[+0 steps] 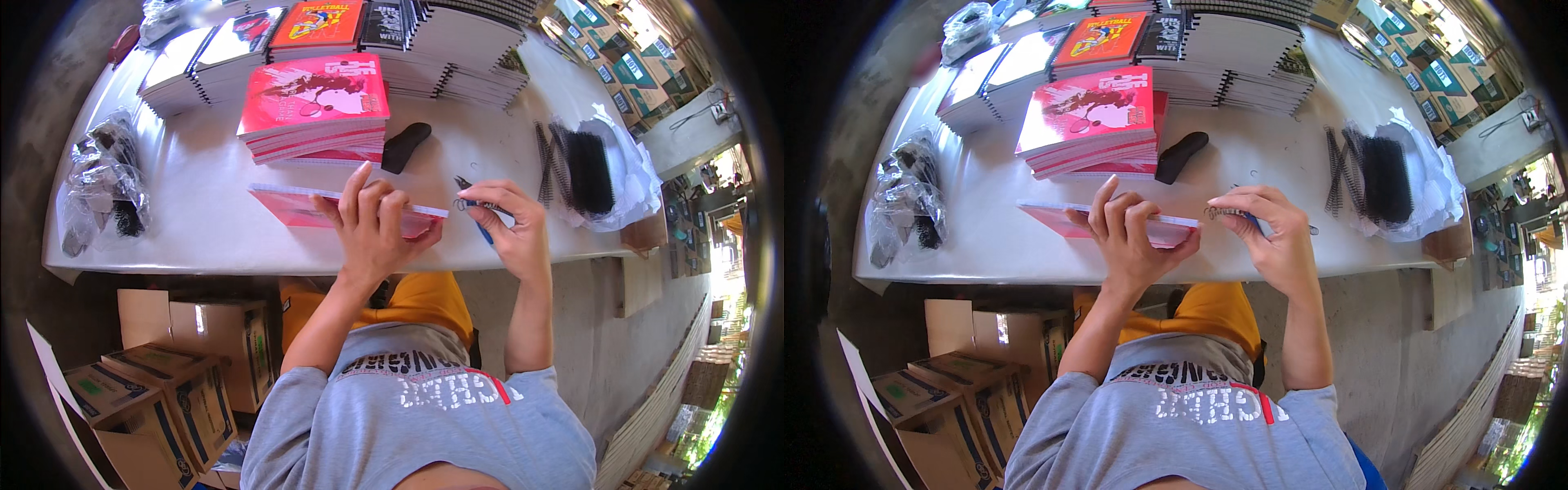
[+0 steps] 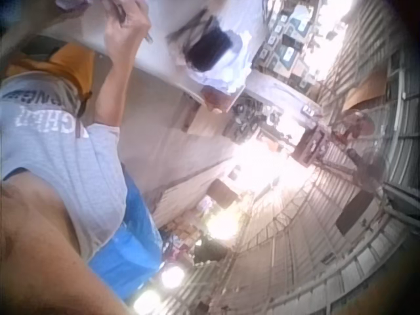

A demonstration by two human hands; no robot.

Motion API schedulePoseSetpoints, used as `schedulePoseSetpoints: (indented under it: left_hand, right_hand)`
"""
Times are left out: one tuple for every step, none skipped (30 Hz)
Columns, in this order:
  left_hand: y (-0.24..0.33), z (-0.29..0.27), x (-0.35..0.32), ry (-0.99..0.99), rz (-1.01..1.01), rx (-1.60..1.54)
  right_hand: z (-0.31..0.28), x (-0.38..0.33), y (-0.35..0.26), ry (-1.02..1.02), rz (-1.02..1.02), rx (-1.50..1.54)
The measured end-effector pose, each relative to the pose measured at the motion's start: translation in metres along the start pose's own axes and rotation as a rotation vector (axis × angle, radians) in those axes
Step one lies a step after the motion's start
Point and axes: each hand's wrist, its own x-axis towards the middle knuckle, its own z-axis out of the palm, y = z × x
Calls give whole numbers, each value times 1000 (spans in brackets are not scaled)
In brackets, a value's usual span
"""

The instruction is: The person trims the excess wire binding from stacks of purple notebooks using pliers, then organizes several pink notebooks by inserting and trimming wire coils into their bindings before placing them onto stacks on the table.

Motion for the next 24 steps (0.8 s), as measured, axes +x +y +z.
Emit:
schedulePoseSetpoints:
  left_hand:
    - [-1, -1, -1, -1, -2, -4]
    - [-3, -2, 0, -8, 8, -5]
    - [-3, -3, 0, -15, 17, -5]
    - [-2, -3, 0, -14, 16, -8]
    - [-1, -4, 3, -27, 28, -8]
    - [-1, -6, 4, -40, 38, -7]
    - [0, -7, 6, -37, 40, -6]
    - [1, -8, 6, -72, 39, -21]
    - [2, -8, 6, -107, 38, -36]
    - [3, -9, 5, -106, 39, -35]
    - [4, -11, 4, -158, 42, -39]
    - [4, -12, 4, -210, 45, -43]
    - [6, -12, 6, -207, 47, -42]
    - [9, -12, 10, -216, 44, -33]
    - [12, -11, 13, -226, 41, -24]
    - [15, -10, 15, -221, 48, -30]
    - [18, -8, 16, -254, 59, -51]
    - [21, -6, 18, -287, 71, -72]
    - [22, -3, 20, -309, 77, -57]
    - [23, -2, 22, -314, 82, -66]
    - [22, -2, 24, -317, 96, -49]
    - [20, -2, 25, -321, 110, -32]
    - [16, -2, 24, -321, 114, -73]
    - [12, -6, 24, -321, 111, -78]
  right_hand:
    - [2, 0, -1, 0, 3, -3]
    - [3, 1, -2, -4, 7, -4]
    - [4, 2, -3, -8, 10, -5]
    - [5, 3, -4, -8, 11, -8]
    - [6, 5, -6, -25, -7, -17]
    - [6, 6, -7, -43, -26, -27]
    - [6, 6, -8, -42, -28, -27]
    - [6, 6, -8, -104, -25, 33]
    - [7, 6, -8, -166, -21, 93]
    - [5, 6, -7, -166, -22, 93]
    - [3, 6, -6, -222, 26, 150]
    - [0, 7, -5, -278, 75, 206]
    - [-3, 7, -4, -278, 71, 206]
    - [-7, 6, -4, -278, 61, 195]
    - [-11, 5, -3, -278, 52, 184]
    - [-17, 4, -1, -269, 49, 179]
    - [-22, 3, 2, -304, 54, 144]
    - [-26, 3, 3, -338, 59, 108]
    - [-25, 3, 1, -330, 56, 110]
    - [-19, 4, -8, -313, 136, -12]
    - [-17, 4, -13, -296, 216, -133]
    - [-17, 4, -13, -290, 222, -133]
    - [-19, 5, -13, -264, 231, -27]
    - [-20, 5, -12, -238, 238, 80]
